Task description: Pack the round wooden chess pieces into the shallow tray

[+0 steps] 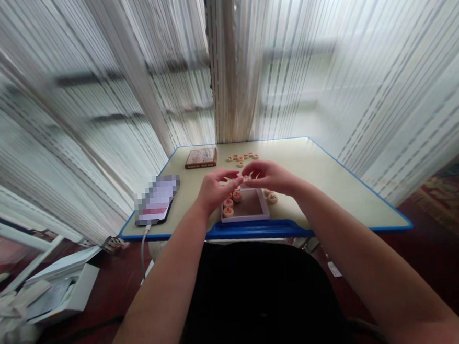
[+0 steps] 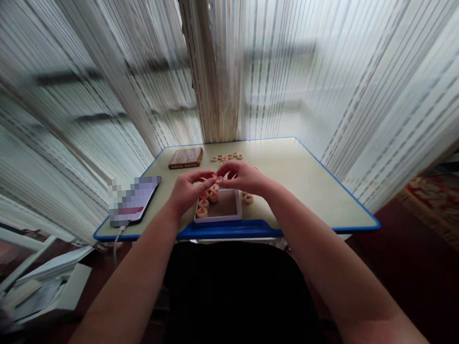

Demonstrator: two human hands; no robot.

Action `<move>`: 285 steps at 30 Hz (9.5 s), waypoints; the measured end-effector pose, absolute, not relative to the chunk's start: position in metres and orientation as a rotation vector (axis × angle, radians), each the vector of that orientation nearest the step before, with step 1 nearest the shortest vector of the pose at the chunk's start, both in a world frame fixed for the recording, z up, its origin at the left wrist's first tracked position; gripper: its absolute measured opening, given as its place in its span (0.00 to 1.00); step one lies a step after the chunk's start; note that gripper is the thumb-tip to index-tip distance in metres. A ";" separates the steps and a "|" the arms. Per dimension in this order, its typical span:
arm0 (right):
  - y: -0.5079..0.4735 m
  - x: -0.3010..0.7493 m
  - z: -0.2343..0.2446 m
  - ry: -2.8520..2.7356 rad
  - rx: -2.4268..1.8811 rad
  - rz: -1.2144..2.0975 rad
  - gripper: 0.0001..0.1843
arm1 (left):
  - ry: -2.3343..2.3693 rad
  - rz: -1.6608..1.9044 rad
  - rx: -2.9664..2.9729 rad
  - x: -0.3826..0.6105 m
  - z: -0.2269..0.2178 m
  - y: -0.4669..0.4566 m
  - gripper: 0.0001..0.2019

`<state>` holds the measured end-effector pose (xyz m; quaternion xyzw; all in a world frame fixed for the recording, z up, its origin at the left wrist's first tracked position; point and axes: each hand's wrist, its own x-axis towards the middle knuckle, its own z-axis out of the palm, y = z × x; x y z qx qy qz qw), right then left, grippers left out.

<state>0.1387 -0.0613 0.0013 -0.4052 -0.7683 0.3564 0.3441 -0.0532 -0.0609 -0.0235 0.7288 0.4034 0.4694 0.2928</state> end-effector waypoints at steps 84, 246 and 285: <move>-0.070 0.141 0.006 -2.331 -1.386 0.285 0.09 | 1.448 1.028 1.968 -0.053 -0.044 -0.040 0.27; -0.078 0.125 -0.007 -2.508 -1.053 0.547 0.10 | 1.398 1.063 1.888 -0.072 -0.040 -0.083 0.14; -0.035 0.156 -0.027 -2.182 -1.655 0.049 0.12 | 1.361 1.132 1.828 -0.073 -0.046 -0.079 0.11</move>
